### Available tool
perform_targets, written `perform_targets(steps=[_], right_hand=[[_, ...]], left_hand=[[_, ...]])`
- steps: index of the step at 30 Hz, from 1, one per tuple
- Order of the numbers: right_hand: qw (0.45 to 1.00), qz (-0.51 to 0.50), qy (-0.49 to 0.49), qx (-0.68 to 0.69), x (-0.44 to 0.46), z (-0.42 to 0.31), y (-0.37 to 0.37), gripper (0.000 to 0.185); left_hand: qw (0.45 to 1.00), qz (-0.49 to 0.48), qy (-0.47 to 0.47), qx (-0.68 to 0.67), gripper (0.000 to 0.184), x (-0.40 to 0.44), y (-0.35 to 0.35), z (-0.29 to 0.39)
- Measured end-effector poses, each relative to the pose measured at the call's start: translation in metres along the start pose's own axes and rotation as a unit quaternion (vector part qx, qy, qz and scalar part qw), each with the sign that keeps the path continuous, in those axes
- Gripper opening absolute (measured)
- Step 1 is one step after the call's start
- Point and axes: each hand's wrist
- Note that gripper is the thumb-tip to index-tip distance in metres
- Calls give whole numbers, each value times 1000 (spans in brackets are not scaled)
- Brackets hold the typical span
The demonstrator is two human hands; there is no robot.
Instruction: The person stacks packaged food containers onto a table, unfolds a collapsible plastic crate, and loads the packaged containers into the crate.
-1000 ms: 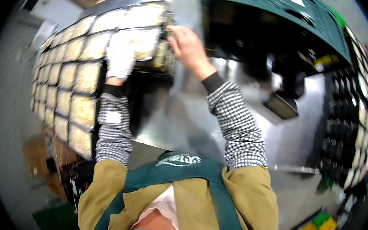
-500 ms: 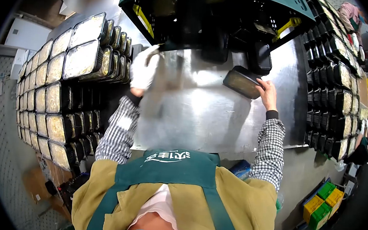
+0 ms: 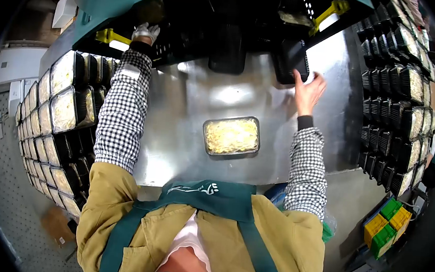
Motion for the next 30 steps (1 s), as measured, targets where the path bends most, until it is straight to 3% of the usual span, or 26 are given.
perform_targets(steps=[1,2,3,6,8,11,12,13,15,17,19,21,23,25,27,29,30], right_hand=[[999,-12,48,-17,8,6,-11,84],[993,-32,108,-31,10,18,-29,93],[989,-96,107,-35,10,10,-31,94],[987,-97,129,-2,5,12,-44,89],[986,-84,139,30,4,14,-33,82],[986,-129,69,83,0,7,28,60],[965,-190,-23,181,-3,6,52,54],[923,-245,-115,275,-9,8,74,48],[739,-356,-355,448,-28,23,99,47],[602,-383,-494,497,-63,37,98,47],[569,-480,-490,454,-87,-7,106,43],[514,-534,-545,392,-110,-34,92,45],[514,-665,-481,250,-110,-43,84,51],[545,-683,-413,255,-114,-36,79,57],[690,-660,-240,174,-101,-38,94,59],[731,-630,-235,117,-83,-29,99,54],[735,-620,-241,128,-73,-21,101,51]], left_hand=[[999,-20,13,-25,43,1,-3,2],[999,-18,5,-33,43,10,-5,-2],[998,-30,-38,-36,44,13,-4,-9],[989,-72,-118,-59,47,13,4,-20],[988,-105,-90,-74,41,-17,24,-12],[985,-140,-3,-97,21,-81,59,2],[992,-108,-2,-67,20,-108,73,2],[996,-77,1,-35,19,-138,85,-3],[1000,-16,7,26,17,-195,110,-13],[990,-140,-11,27,15,-222,151,-27],[984,-104,-57,134,23,-304,129,-34],[958,-170,-86,216,35,-318,158,-44],[942,-168,-72,282,39,-349,158,-49],[904,-211,-67,367,43,-353,173,-61],[870,-253,-101,411,44,-361,177,-78],[833,-278,-117,464,44,-372,173,-90],[840,-289,-115,444,42,-370,180,-103]])
Point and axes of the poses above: each hand's wrist, its own x-axis towards the middle knuckle, its own y-axis out of the back of the hand, z = x × y, and after that the axes turned 8 degrees about z, right-handed
